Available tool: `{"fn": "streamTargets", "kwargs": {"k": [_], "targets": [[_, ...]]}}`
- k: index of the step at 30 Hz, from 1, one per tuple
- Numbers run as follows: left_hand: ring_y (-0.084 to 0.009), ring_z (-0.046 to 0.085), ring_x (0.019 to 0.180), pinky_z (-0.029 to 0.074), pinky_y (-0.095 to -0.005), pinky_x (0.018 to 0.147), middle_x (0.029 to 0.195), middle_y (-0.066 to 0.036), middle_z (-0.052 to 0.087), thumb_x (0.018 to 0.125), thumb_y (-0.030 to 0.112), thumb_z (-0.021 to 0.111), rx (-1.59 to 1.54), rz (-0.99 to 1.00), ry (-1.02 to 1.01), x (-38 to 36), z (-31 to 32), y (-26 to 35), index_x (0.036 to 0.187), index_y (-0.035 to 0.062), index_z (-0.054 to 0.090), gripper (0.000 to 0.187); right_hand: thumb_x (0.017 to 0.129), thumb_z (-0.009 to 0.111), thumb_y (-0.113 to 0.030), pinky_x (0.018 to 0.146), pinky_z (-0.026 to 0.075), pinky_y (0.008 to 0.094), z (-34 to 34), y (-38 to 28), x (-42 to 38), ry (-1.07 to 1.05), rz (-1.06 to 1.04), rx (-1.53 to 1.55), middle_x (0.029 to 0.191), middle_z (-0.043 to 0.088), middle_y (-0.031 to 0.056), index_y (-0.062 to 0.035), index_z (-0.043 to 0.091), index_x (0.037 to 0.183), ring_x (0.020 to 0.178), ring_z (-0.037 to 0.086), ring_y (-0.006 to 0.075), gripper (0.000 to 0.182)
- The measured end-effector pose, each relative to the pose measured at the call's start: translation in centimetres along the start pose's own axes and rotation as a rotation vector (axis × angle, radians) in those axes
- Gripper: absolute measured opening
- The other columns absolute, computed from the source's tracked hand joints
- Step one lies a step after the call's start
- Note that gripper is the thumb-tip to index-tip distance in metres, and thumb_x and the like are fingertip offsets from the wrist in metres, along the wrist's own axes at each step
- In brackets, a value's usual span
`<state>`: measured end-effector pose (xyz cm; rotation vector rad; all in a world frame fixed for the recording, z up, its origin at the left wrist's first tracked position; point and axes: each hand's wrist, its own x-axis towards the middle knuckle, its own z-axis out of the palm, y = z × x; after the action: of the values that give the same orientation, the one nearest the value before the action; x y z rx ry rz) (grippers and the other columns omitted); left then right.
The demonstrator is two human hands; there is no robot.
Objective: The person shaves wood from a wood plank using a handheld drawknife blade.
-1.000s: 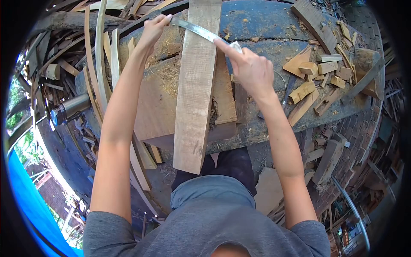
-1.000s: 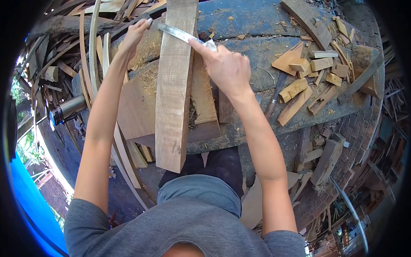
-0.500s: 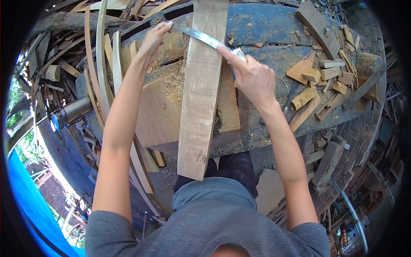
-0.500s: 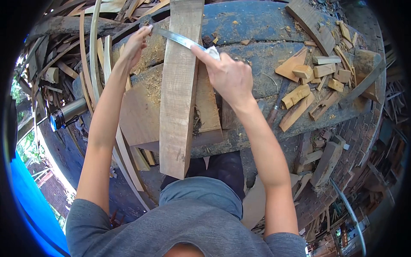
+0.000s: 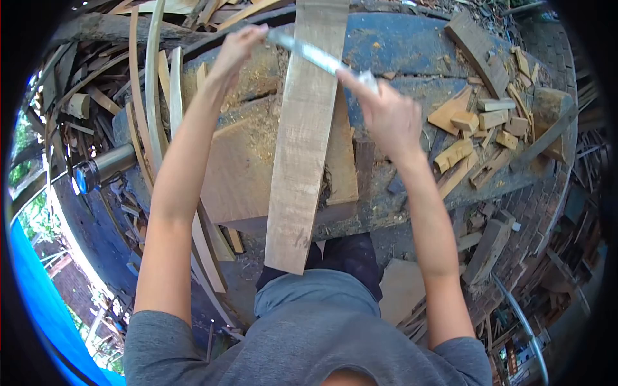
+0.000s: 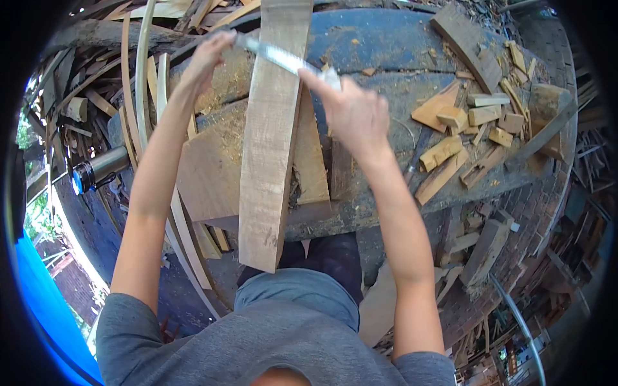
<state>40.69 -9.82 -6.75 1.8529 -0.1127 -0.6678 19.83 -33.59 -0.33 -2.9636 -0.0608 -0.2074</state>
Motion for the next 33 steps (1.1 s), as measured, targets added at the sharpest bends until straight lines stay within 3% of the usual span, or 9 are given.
{"fn": "streamTargets", "kwargs": {"k": [4,7,11,14,18,21,26,28,33], "targets": [[-0.0135,0.041,0.09,0.032,-0.0326,0.083,0.096,0.002,0.051,0.097,0.048,0.061,0.011,-0.143,-0.174,-6.3,0.0,-2.0,0.097,0.016,0.068,0.033,0.095,0.056,-0.013,0.035,0.042,0.0323,-1.7,-2.6,-6.9,-0.103,0.051,0.171,0.061,0.051,0.0039,-0.0435,0.05,0.144,0.041,0.054,0.0161,0.058],[-0.0108,0.039,0.087,0.031,-0.0293,0.08,0.092,0.005,0.048,0.096,0.048,0.062,0.05,-0.187,-0.194,-6.4,0.2,-0.3,0.097,0.0156,0.067,0.033,0.097,0.055,-0.013,0.034,0.041,0.0298,-1.6,-1.6,-5.9,-0.092,0.031,0.144,0.061,0.052,0.0021,-0.0444,0.051,0.144,0.041,0.052,0.0135,0.056],[-0.0086,0.04,0.082,0.029,-0.0291,0.08,0.092,0.008,0.055,0.098,0.044,0.061,-0.014,0.14,0.021,2.3,0.2,-0.2,0.092,0.0151,0.064,0.03,0.099,0.054,-0.018,0.035,0.044,0.03,1.2,2.7,2.1,-0.029,0.004,0.04,0.064,0.06,0.0025,-0.0466,0.049,0.143,0.043,0.055,0.0143,0.052],[-0.0102,0.042,0.088,0.03,-0.03,0.082,0.091,0.005,0.056,0.097,0.045,0.061,-0.025,0.132,0.021,2.4,0.3,-0.1,0.087,0.0155,0.065,0.031,0.098,0.057,-0.018,0.036,0.045,0.0325,1.7,3.3,2.6,0.122,-0.09,0.041,0.066,0.061,0.0043,-0.0458,0.048,0.143,0.043,0.057,0.0165,0.053],[-0.0132,0.04,0.086,0.031,-0.0303,0.078,0.089,0.003,0.049,0.098,0.042,0.062,-0.038,-0.087,-0.016,-5.1,2.1,-0.1,0.084,0.0153,0.067,0.031,0.092,0.061,-0.015,0.039,0.046,0.0352,-0.5,0.0,-4.7,-0.052,0.024,0.205,0.06,0.052,0.0042,-0.0445,0.052,0.143,0.043,0.056,0.0197,0.059],[-0.0134,0.039,0.084,0.03,-0.0299,0.076,0.089,0.003,0.046,0.097,0.045,0.062,0.061,0.041,-0.021,-4.3,1.8,-0.7,0.083,0.0148,0.066,0.033,0.1,0.055,-0.019,0.034,0.04,0.0282,-0.8,0.4,-4.3,-0.096,0.007,0.163,0.06,0.053,0.0014,-0.0435,0.051,0.144,0.04,0.049,0.0113,0.051],[-0.0098,0.038,0.081,0.03,-0.0302,0.075,0.084,0.006,0.05,0.097,0.048,0.061,-0.024,0.135,0.071,2.9,0.8,-0.4,0.084,0.0151,0.066,0.036,0.105,0.049,-0.022,0.032,0.038,0.0235,1.6,2.8,2.1,-0.002,-0.021,0.103,0.057,0.054,0.0014,-0.0436,0.05,0.143,0.039,0.047,0.0088,0.044],[-0.0094,0.038,0.081,0.03,-0.0296,0.076,0.086,0.006,0.052,0.097,0.048,0.061,0.008,0.008,0.093,1.1,1.5,-0.1,0.089,0.0163,0.067,0.033,0.104,0.049,-0.02,0.033,0.041,0.0247,1.2,2.3,1.2,0.036,-0.011,0.127,0.059,0.056,0.0024,-0.0436,0.05,0.143,0.04,0.05,0.0094,0.046],[-0.0098,0.038,0.083,0.03,-0.0299,0.077,0.088,0.006,0.053,0.097,0.047,0.061,-0.014,-0.17,-0.088,-6.7,1.9,-0.4,0.09,0.0193,0.068,0.03,0.095,0.059,-0.017,0.038,0.048,0.0347,-1.8,-3.0,-7.4,-0.096,0.093,0.218,0.061,0.053,0.0052,-0.0432,0.048,0.146,0.043,0.057,0.0186,0.059]]}}
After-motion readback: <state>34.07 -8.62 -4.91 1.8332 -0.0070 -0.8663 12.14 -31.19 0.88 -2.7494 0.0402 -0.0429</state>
